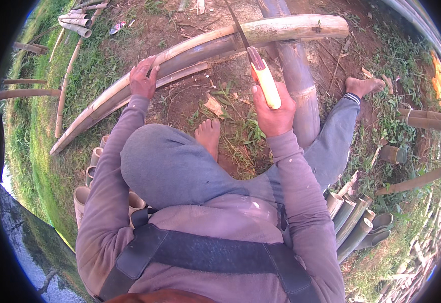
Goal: The person uses a hand saw to cut long bamboo poles into shorter sections. They position each pole on a makeshift sawhorse, saw through it, then move the cut piece aside and repeat the process with the remaining length.
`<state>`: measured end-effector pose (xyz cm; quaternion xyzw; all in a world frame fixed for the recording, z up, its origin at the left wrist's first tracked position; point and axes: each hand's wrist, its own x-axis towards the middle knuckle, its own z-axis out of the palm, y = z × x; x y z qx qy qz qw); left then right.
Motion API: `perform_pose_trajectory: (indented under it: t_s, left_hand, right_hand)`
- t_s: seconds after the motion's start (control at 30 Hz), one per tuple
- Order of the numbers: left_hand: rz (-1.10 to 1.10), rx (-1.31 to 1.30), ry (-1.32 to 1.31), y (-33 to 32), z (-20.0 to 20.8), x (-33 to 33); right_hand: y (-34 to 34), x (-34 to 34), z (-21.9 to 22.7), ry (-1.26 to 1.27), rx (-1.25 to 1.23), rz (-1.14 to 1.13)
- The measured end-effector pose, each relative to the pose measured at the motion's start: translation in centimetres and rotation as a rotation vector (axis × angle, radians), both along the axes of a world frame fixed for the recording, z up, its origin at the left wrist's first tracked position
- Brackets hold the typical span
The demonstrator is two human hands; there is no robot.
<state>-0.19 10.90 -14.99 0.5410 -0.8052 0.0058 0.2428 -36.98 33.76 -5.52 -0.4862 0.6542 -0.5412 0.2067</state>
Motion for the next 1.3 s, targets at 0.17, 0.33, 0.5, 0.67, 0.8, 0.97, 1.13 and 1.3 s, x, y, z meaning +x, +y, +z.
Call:
perform_pose_trajectory:
  t_s: [0.17, 0.33, 0.5, 0.67, 0.8, 0.97, 1.13, 1.3]
  left_hand:
    - [-0.001, -0.014, 0.022, 0.2, -0.4, 0.6]
    - [0.02, -0.035, 0.028, 0.5, 0.2, 0.2]
    - [-0.005, -0.082, -0.039, 3.4, 1.7, 0.3]
    - [-0.102, 0.058, 0.054, 11.6, -3.4, 2.1]
    - [-0.025, 0.005, -0.021, 10.6, -2.9, 0.7]
    - [0.072, 0.054, -0.413, 1.7, 3.5, -1.9]
    - [0.026, 0.42, -0.478, -2.6, 5.7, -2.8]
    - [-0.041, 0.298, -0.406, -2.3, 6.4, -6.2]
  right_hand:
    - [7.9, 0.2, 0.4, -0.017, 0.018, -0.007]
    - [9.7, 0.2, -2.0, -0.082, 0.021, -0.022]
    - [0.1, 0.2, -1.9, -0.017, -0.018, -0.031]
    - [-0.2, 0.7, -1.8, 0.016, -0.05, -0.034]
    - [-0.2, 0.9, -1.4, 0.055, -0.067, -0.024]
    - [-0.2, 1.0, -1.0, -0.005, -0.095, 0.01]
    - [-0.2, -0.2, -1.5, -0.021, -0.177, -0.012]
    - [0.1, -3.0, 0.7, 0.089, -0.158, -0.039]
